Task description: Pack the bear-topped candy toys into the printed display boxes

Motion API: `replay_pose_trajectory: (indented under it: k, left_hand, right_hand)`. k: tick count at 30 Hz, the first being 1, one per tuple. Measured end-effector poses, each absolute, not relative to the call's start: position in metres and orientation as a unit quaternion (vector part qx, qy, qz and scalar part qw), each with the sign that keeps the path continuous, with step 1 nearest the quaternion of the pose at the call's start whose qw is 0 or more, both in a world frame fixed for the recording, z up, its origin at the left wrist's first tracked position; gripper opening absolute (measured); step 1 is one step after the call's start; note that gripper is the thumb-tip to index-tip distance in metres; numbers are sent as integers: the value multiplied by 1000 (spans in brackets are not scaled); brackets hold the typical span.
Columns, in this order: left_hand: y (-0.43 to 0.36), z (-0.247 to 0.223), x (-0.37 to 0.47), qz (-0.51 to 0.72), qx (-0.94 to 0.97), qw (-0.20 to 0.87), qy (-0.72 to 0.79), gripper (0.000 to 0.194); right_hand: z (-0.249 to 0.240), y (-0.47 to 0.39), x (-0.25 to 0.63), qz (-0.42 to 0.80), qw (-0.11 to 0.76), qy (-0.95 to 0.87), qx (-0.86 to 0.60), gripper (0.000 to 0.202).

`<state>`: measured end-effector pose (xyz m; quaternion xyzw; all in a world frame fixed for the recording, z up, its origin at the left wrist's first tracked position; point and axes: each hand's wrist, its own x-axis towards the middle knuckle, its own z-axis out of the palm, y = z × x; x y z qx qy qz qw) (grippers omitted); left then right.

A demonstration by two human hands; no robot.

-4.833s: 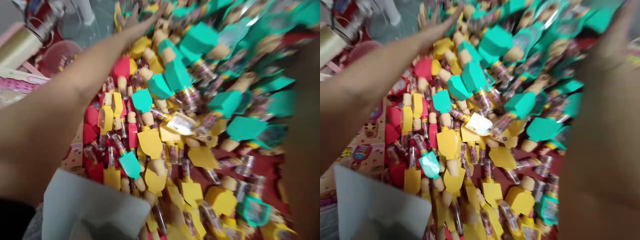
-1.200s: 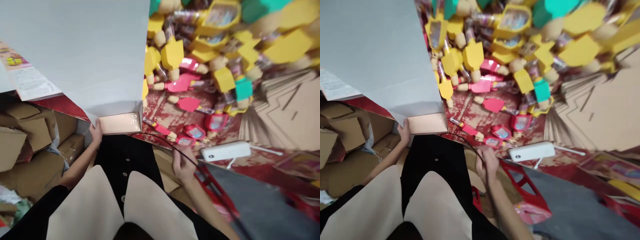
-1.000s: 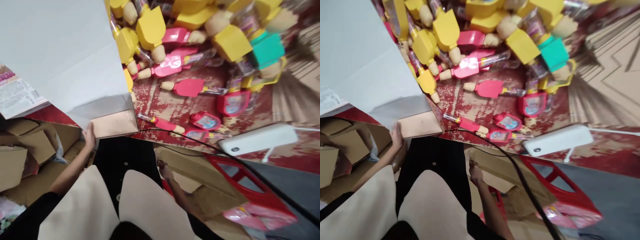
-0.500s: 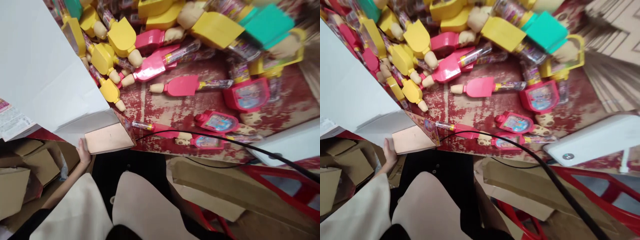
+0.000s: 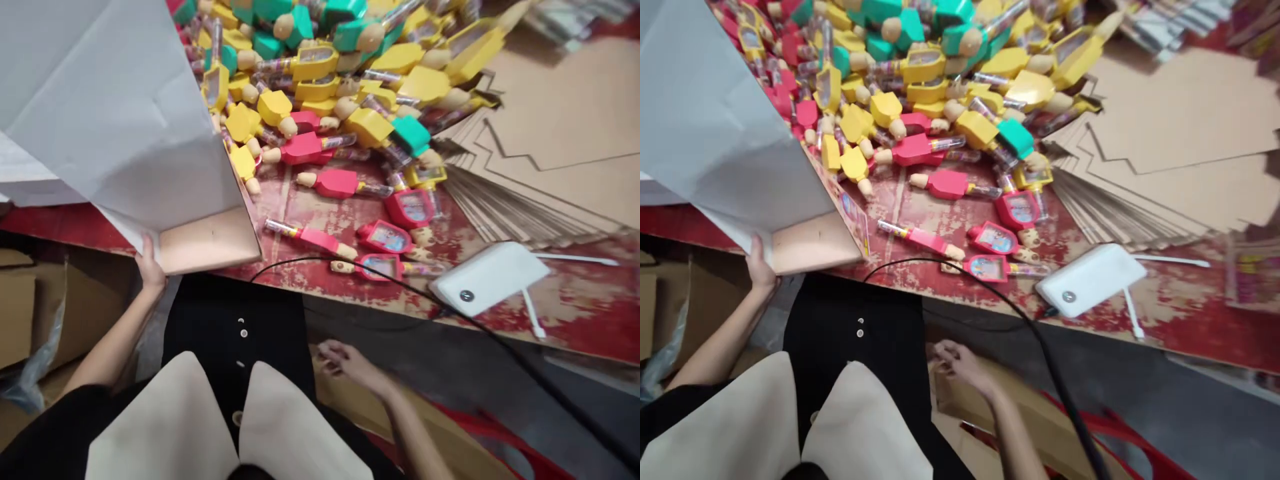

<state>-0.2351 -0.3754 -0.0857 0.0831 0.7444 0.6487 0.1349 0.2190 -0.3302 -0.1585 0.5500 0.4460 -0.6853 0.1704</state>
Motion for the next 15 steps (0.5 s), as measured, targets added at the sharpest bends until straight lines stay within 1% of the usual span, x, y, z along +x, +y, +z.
replay_pose_trajectory:
  k: [1,2,3,5,6,7,8,9,11,13,15]
  left_hand:
    - [-380,-84,-239,654,84,125,741,48]
    - [-385,-82,-243,656,86,115,741,49]
    - [-390,-80,-246,656,87,107,742,48]
    - [-398,-78,-252,653,93,101,745,45]
    - [-399,-78,-253,648,99,104,748,42]
    - [-398,-79,-253,642,108,111,750,40]
    - [-396,-80,-252,636,119,120,753,38]
    - [-392,-82,-250,629,133,130,755,37]
    - [-383,-86,-243,621,165,141,753,36]
    - [-376,-91,-235,621,195,146,745,34]
    - [-373,-93,-230,624,216,152,735,28]
  right_hand:
    - [-147,-324,230,-678,152,476,539,43]
    - [-133,-315,238,-657,109,522,533,45]
    - [-118,-305,244,-618,41,577,532,46]
    - [-88,-281,238,-488,-132,684,527,43]
    - [-76,-269,227,-415,-202,725,510,41]
    - [-68,-257,210,-350,-250,761,486,40]
    - [-64,-245,189,-297,-268,794,458,41]
    - [-63,-234,165,-254,-264,823,434,44]
    - [-69,-214,119,-193,-227,850,433,51]
    - [-77,-200,88,-168,-197,854,451,48]
    - [-79,-191,81,-167,-187,855,454,41]
